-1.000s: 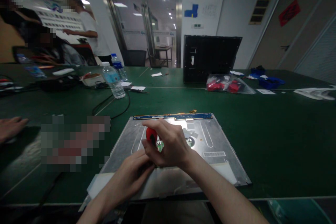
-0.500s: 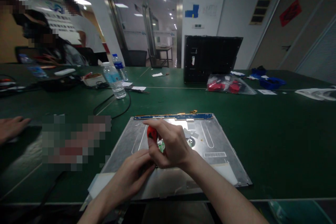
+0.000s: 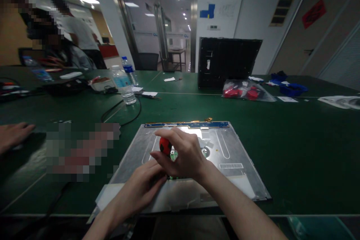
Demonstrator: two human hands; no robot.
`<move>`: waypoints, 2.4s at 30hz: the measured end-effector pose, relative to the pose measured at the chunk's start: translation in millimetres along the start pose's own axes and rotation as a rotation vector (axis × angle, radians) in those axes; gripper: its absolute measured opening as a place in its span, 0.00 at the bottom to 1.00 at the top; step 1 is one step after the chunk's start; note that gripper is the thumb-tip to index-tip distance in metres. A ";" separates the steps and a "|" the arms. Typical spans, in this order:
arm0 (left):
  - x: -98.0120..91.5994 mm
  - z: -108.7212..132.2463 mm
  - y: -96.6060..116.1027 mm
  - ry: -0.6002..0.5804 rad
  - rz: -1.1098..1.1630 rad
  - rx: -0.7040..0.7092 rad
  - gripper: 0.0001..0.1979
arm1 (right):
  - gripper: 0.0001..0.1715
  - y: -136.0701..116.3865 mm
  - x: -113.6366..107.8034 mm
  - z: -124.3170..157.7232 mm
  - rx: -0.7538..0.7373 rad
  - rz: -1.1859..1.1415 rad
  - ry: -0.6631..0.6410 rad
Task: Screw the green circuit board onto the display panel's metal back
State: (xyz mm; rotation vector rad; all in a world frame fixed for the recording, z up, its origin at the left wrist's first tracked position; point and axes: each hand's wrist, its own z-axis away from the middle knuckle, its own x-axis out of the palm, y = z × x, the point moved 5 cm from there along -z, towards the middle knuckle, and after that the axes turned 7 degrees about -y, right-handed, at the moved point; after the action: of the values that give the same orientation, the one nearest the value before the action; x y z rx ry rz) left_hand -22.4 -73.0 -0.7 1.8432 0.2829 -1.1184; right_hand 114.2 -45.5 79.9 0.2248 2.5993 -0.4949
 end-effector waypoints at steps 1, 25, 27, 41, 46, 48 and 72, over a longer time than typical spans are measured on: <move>-0.3 -0.3 0.6 -0.003 0.005 0.000 0.10 | 0.18 0.6 -0.2 0.3 0.004 -0.016 -0.015; -0.4 -0.6 1.1 -0.006 -0.005 0.000 0.09 | 0.21 1.7 -1.3 1.2 0.021 -0.069 -0.020; -0.6 -0.3 0.4 0.001 -0.007 0.000 0.09 | 0.20 2.0 -0.6 1.1 0.034 -0.041 -0.008; -0.7 -0.6 0.3 -0.001 0.015 0.015 0.09 | 0.23 3.8 0.6 0.7 0.043 -0.072 -0.054; -1.9 -0.7 1.5 0.001 0.007 0.013 0.08 | 0.20 3.7 1.1 0.2 0.047 0.010 -0.005; -1.5 -0.7 0.7 -0.001 0.002 0.009 0.08 | 0.20 4.2 2.1 0.4 0.037 0.025 0.010; 0.9 -0.4 -1.5 -0.011 0.029 0.009 0.09 | 0.21 2.9 -0.1 0.2 0.037 -0.057 -0.041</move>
State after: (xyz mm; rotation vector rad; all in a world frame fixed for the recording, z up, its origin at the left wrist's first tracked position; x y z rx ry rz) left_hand -22.5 -72.1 -2.1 1.8433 0.2445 -1.1118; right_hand 115.0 -43.0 79.0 0.1509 2.5642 -0.5621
